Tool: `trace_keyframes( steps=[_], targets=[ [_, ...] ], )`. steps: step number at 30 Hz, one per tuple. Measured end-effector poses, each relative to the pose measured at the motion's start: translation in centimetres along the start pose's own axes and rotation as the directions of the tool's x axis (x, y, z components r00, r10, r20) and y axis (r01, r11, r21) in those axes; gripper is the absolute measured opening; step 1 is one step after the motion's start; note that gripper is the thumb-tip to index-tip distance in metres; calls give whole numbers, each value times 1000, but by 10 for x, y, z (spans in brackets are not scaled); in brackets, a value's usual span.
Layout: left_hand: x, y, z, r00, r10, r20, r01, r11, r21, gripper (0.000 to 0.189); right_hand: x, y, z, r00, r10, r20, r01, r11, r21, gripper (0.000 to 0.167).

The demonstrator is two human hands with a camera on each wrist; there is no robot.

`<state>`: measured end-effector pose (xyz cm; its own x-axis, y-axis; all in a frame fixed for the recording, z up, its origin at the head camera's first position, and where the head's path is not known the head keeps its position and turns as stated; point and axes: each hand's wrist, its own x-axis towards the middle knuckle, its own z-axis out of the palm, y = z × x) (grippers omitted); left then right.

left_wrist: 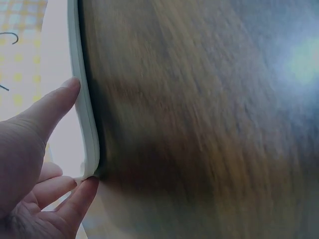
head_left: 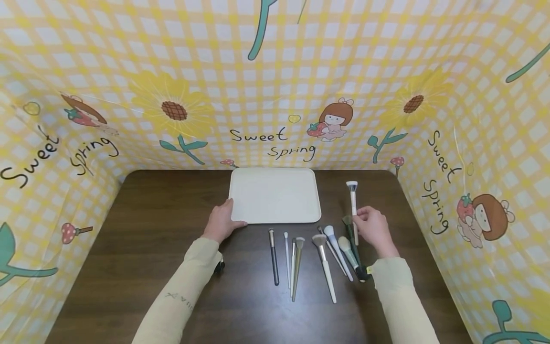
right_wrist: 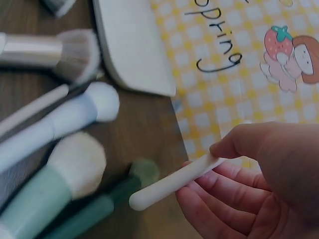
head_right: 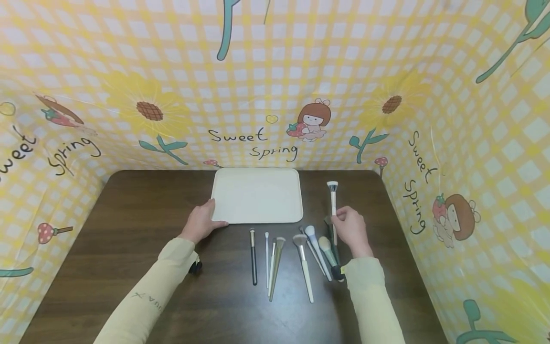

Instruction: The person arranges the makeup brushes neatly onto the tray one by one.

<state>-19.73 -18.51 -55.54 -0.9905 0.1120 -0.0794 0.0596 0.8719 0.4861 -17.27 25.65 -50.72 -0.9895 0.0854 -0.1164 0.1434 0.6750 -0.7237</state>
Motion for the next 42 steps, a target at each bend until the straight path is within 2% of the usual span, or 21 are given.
trace_keyframes(
  steps=[8,22,35,42],
  targets=[
    [3,2,4,1000,10,-25,-10,1000,17,95,11,-22,12,999,-14,39,12,997,74,24],
    [5,0,6,999,28,-37,-27,999,41,95,27,-42,35,997,-32,73,23,993,113,30],
    [6,2,5,999,17,-29,-16,999,48,94,36,-52,56,997,-79,26,75,989,124,34],
    [6,2,4,1000,12,-21,-11,999,44,94,42,-59,66,998,-57,40,50,987,155,38]
  ],
)
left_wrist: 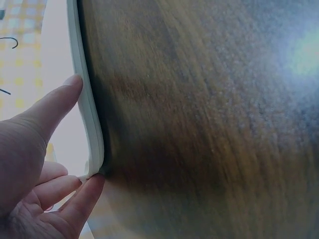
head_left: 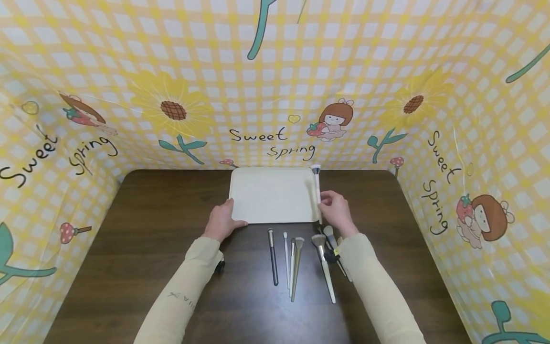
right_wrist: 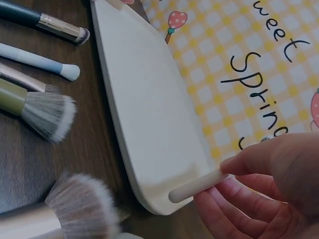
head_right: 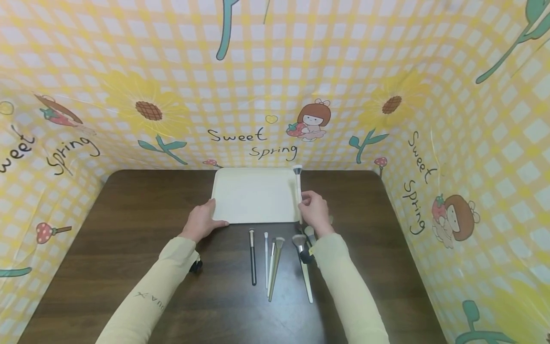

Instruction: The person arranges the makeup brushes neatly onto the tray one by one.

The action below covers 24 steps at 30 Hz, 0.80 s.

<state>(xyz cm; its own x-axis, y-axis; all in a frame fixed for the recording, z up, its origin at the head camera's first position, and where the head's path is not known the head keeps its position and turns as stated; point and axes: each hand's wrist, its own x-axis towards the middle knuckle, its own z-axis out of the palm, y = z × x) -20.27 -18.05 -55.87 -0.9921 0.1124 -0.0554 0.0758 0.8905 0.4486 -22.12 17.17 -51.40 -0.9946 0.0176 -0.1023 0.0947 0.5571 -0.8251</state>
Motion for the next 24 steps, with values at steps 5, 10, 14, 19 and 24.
trace_keyframes(
  steps=[5,10,14,19,24],
  targets=[
    [-1,1,-2,1000,9,-6,-9,1000,11,94,12,2,6,1000,15,10,-15,1000,-8,42],
    [-1,2,-3,1000,4,-2,-4,1000,10,94,22,0,12,999,32,6,-32,999,-37,43],
    [-1,2,-3,1000,-8,0,8,1000,4,94,29,-4,18,999,54,-9,-54,996,-71,44],
    [-2,4,-4,1000,-14,-1,14,1000,-6,94,36,-5,26,997,79,-13,-80,987,-138,41],
    [-2,4,-3,1000,-16,1,16,1000,-6,94,41,-6,32,996,93,-16,-94,967,-239,40]
  ],
)
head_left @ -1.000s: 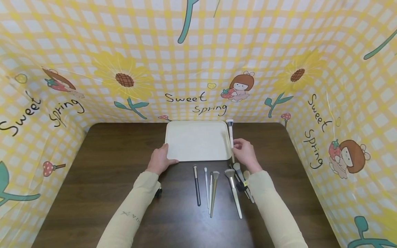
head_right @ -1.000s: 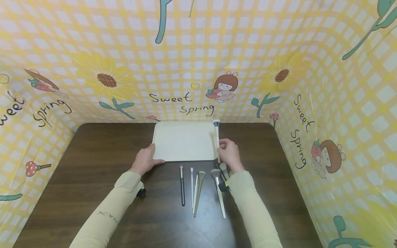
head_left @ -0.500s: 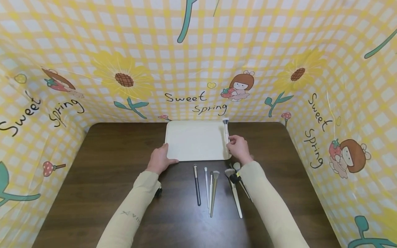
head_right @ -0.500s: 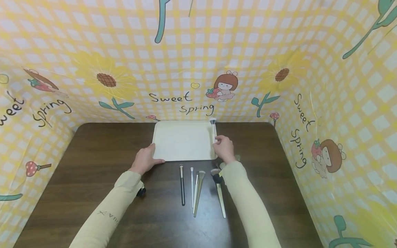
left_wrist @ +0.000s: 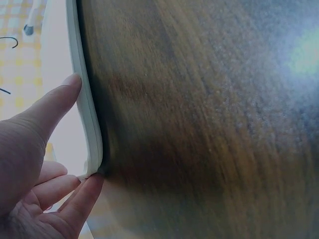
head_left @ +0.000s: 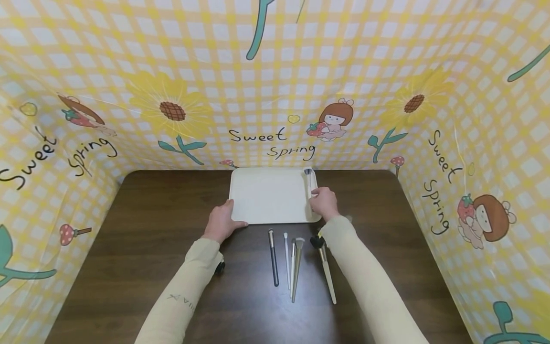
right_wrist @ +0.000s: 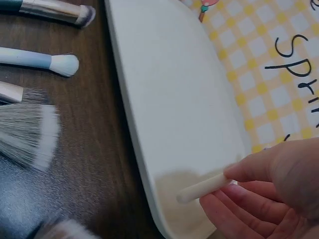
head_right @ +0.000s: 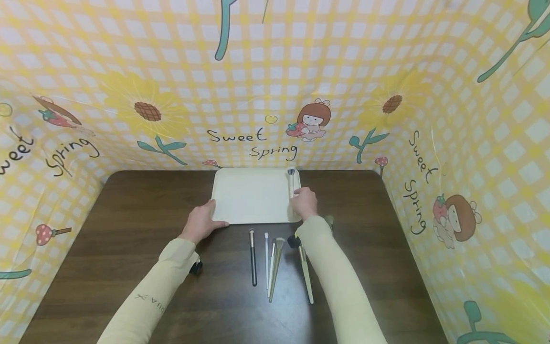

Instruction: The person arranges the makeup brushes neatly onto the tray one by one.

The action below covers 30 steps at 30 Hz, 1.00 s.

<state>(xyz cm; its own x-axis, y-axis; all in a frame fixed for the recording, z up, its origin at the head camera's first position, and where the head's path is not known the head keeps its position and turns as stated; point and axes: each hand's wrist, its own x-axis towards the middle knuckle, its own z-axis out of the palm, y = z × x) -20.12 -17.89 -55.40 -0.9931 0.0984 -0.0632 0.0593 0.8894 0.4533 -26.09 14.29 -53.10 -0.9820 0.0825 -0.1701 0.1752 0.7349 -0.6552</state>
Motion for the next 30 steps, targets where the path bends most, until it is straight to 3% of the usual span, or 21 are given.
trace_keyframes(
  steps=[5,12,24,30],
  targets=[
    [0,1,-1,1000,12,-9,-12,1000,3,94,0,0,3,1000,19,1,-19,999,-43,35],
    [0,0,0,1000,7,-4,-7,1000,0,94,2,4,9,999,-27,-30,24,993,-120,29],
    [-1,0,0,1000,2,-5,-2,1000,-1,94,3,5,16,999,-30,-41,24,990,-137,27],
    [-1,0,1,1000,6,-11,-6,1000,1,93,-1,1,12,998,-47,-36,41,987,-158,13]
  ],
)
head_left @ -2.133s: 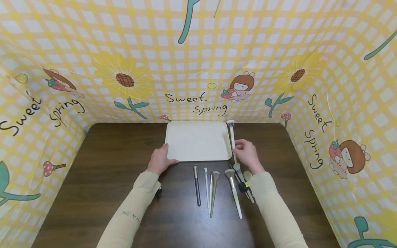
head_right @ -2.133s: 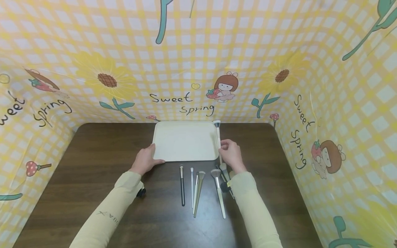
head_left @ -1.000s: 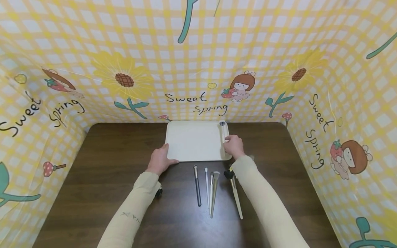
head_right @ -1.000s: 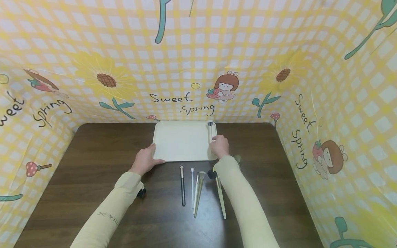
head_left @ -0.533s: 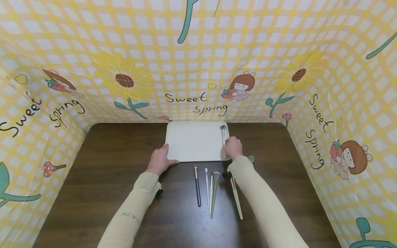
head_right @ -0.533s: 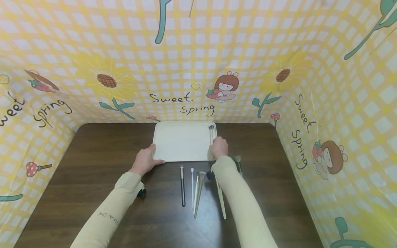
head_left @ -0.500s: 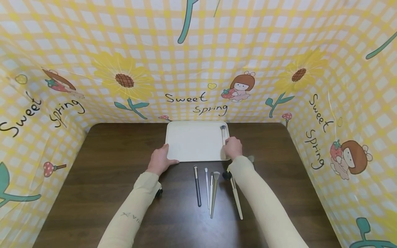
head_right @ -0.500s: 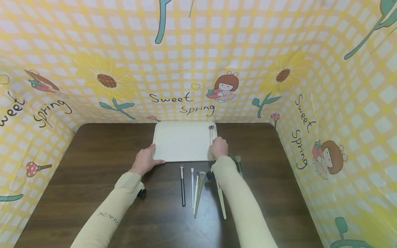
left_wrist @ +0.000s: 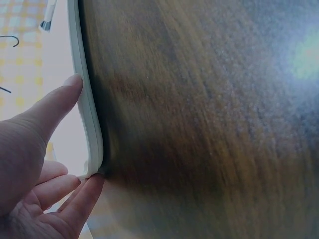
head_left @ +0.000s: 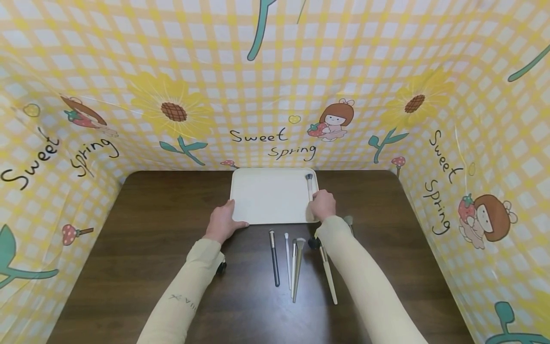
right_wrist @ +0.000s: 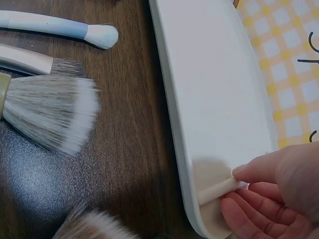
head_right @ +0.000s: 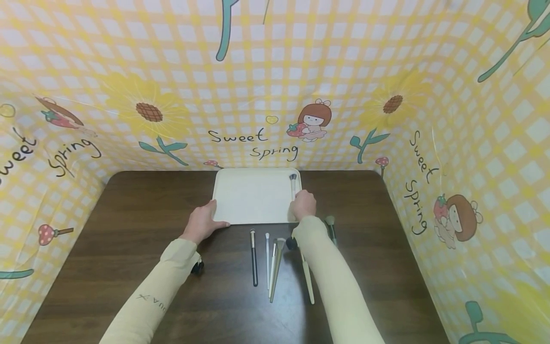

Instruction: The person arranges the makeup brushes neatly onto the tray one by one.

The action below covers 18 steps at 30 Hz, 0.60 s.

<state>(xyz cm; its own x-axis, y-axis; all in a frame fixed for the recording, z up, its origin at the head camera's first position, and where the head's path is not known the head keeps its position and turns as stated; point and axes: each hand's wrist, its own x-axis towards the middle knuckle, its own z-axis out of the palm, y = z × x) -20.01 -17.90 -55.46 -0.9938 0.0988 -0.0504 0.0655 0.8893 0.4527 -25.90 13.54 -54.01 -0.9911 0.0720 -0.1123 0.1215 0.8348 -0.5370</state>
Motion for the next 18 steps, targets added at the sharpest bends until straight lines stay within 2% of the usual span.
trace_keyframes(
  steps=[4,10,18],
  targets=[
    [0,-1,2,1000,12,-14,-12,1000,0,93,-3,-1,-4,1000,1,-2,-1,1000,28,13],
    [-1,0,1,1000,-4,-3,4,1000,-15,94,-5,0,-12,999,3,-33,0,996,87,39],
    [-1,1,-1,1000,-13,4,13,1000,-5,93,-12,1,-32,995,-49,-84,60,989,137,40]
  ],
)
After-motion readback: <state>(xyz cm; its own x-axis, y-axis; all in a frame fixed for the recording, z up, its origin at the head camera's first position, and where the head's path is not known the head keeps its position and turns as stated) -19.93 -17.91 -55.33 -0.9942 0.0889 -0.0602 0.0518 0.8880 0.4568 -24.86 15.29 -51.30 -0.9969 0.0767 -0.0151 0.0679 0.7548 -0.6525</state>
